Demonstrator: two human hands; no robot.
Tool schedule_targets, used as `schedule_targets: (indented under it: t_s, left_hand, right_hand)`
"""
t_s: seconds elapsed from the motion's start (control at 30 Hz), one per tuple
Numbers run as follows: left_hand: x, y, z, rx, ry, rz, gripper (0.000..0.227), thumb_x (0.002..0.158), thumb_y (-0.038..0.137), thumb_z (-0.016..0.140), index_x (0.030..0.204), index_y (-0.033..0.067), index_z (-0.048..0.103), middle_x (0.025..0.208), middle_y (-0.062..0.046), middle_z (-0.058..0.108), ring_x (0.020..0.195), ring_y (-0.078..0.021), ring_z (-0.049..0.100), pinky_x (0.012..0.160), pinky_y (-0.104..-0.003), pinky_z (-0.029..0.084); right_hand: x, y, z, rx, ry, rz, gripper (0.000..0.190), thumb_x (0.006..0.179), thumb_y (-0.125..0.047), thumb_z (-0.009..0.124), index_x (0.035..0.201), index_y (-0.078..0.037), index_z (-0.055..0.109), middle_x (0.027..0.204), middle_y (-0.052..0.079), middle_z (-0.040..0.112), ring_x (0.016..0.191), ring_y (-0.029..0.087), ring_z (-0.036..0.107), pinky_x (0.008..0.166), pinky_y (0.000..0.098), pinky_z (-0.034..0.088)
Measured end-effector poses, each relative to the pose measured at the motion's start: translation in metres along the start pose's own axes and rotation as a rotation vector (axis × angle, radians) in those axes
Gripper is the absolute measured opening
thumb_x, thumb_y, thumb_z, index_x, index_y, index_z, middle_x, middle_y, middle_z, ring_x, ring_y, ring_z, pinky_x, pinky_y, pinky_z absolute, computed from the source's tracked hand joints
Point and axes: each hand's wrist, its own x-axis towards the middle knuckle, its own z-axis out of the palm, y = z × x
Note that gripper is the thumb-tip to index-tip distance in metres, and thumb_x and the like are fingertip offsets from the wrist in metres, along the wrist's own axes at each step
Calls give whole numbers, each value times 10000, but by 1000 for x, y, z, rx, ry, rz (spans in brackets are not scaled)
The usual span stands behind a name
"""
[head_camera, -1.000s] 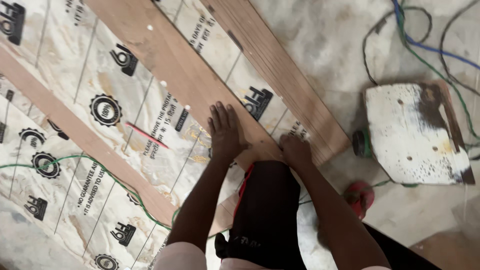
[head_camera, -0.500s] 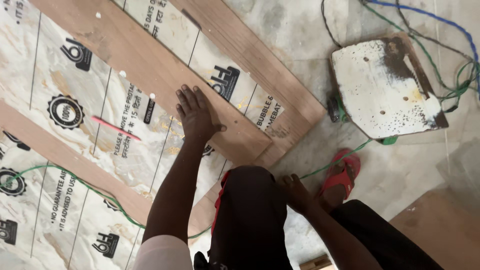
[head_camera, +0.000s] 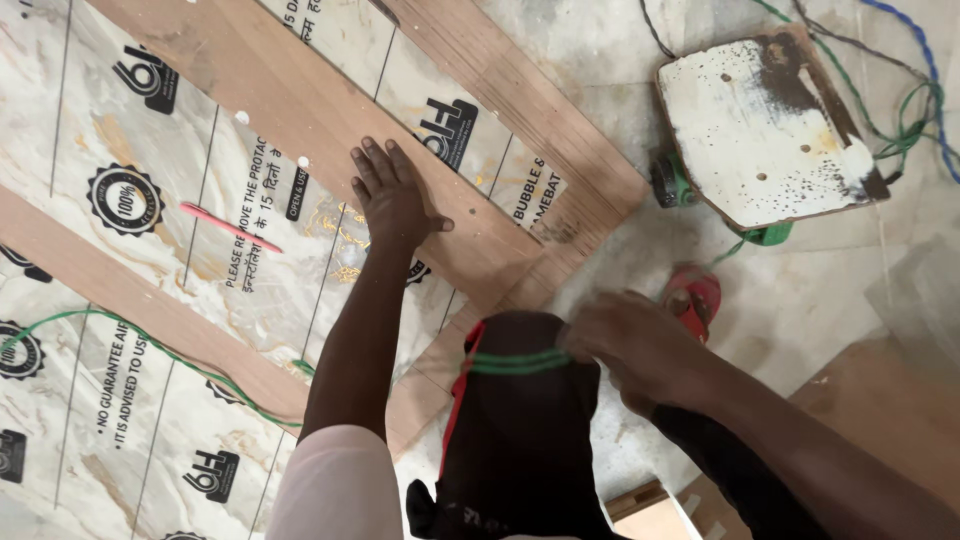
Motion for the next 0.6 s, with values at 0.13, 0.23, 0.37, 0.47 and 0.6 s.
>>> schedule_targets:
  t_s: [0.13, 0.23, 0.37, 0.47, 0.6]
  left_hand:
    - [1, 1, 0, 12, 12, 0, 1589, 563, 587, 959, 1604, -52, -59, 1664, -350, -98, 1551, -509, -117, 1252, -613, 121]
    - [1, 6, -5, 33, -23, -29, 1602, 550, 571, 966, 1600, -44, -76, 1659, -348, -109, 1541, -495, -128, 1248, -601, 112]
    - [-1, 5, -7, 10, -6, -31, 1587, 551, 555, 972, 1608, -26, -60, 1670, -329, -101, 1553, -477, -124, 1258, -593, 111]
    - [-2, 6, -5, -10, -1, -42, 1598, 535, 543, 980, 1613, -13, -61, 1676, -313, -108, 1560, -459, -123, 1264, -580, 104]
    - [-2, 5, -1, -13, -8, -63, 1588, 537, 532, 984, 1619, 7, -53, 1679, -300, -112, 1565, -450, -120, 1270, -574, 99]
  right_hand:
    - [-96, 10, 12, 173, -438, -8, 171, 884, -147, 685, 753, -47, 642, 907, 92, 647, 943, 272, 639, 788, 396, 496]
    - [-147, 103, 35, 392, -249, 431, 132, 892, -152, 660, 969, -47, 679, 925, 89, 691, 916, 237, 668, 808, 366, 530]
    - [-177, 256, 24, 829, 579, 605, 348, 965, -185, 585, 1247, 4, 664, 975, 129, 681, 916, 237, 655, 819, 370, 547]
    - [-142, 313, -9, 1136, 893, 1208, 444, 1063, -440, 492, 1198, -36, 616, 1059, 94, 684, 953, 283, 672, 867, 434, 563]
    - [-85, 321, 2, 2036, 1063, 687, 373, 1104, -332, 545, 1238, -11, 679, 1129, 131, 744, 940, 283, 742, 780, 402, 635]
